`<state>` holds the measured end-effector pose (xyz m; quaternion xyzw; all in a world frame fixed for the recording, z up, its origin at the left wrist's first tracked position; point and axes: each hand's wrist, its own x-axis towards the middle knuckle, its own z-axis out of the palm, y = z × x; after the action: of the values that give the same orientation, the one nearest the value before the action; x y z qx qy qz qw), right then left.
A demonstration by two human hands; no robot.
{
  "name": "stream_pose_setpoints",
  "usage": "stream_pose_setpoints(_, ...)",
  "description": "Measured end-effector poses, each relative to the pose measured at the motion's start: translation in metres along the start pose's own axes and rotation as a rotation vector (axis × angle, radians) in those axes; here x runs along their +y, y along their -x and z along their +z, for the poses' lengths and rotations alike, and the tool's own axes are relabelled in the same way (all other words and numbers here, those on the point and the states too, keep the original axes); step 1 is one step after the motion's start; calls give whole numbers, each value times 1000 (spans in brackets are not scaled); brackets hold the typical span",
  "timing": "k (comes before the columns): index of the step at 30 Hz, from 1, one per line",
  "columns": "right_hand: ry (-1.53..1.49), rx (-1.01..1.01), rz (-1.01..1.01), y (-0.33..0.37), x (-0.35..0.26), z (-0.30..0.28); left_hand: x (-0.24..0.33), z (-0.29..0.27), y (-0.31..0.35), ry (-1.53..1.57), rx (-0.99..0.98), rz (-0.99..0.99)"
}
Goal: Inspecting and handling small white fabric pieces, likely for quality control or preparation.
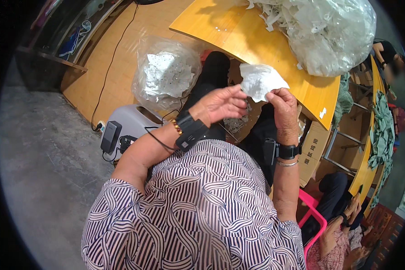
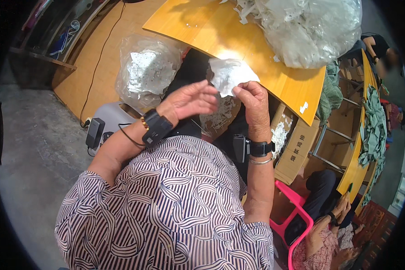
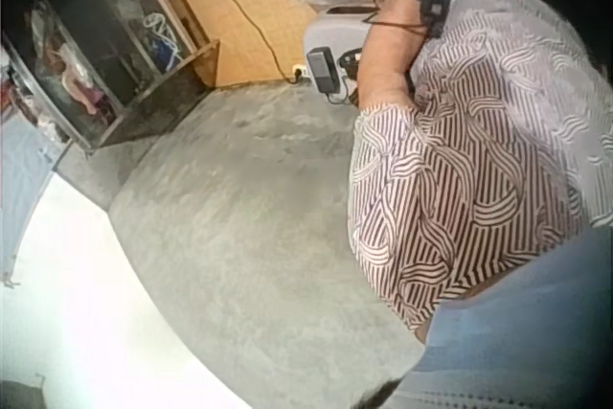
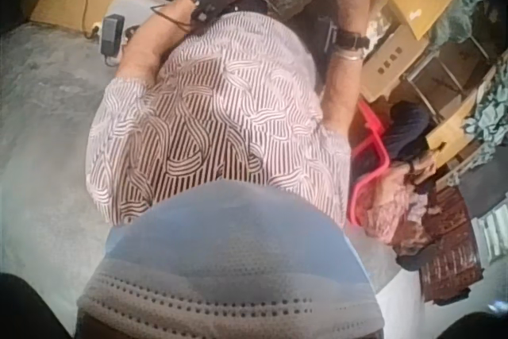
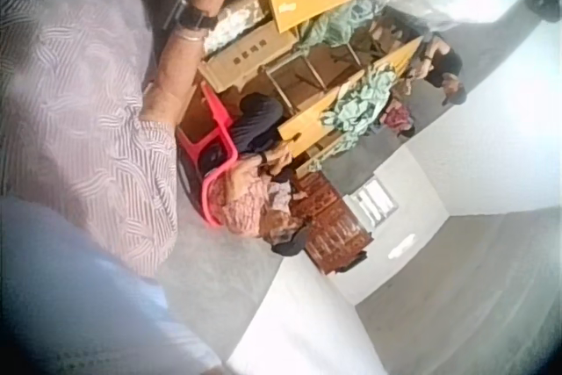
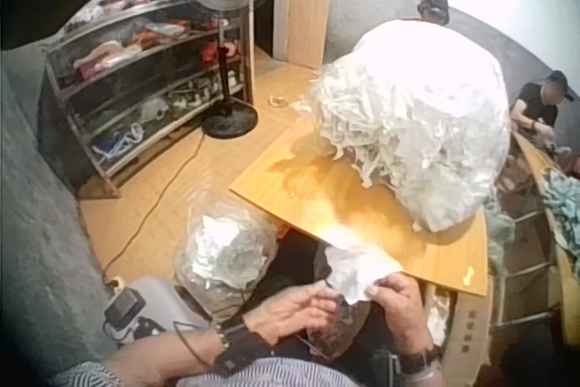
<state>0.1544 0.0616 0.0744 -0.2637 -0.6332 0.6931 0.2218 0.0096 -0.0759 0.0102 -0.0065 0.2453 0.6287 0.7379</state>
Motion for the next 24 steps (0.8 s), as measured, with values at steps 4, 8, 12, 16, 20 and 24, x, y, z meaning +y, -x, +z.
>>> stream_pose_setpoints(4, -123, -49, 8, 15, 13, 0, -31, 14, -18, 122, -136, -68)
stream_pose_setpoints(8, -97, -17, 11, 21, 17, -9, -30, 25, -20, 8, 248, 16)
stream_pose_setpoints(12, 196, -68, -56, 15, 7, -21, -19, 3, -5, -102, 385, 61)
stream_pose_setpoints(16, 465, -197, -164, 12, 4, -13, -22, 5, -12, 12, 147, -35)
stream_pose_setpoints(20, 1023, -358, -615, 17, 0, 21, -27, 17, -17, 301, -79, -87)
stream_pose_setpoints(24, 1198, -472, -586, 39, -2, 37, -14, -2, -12, 333, -100, -50)
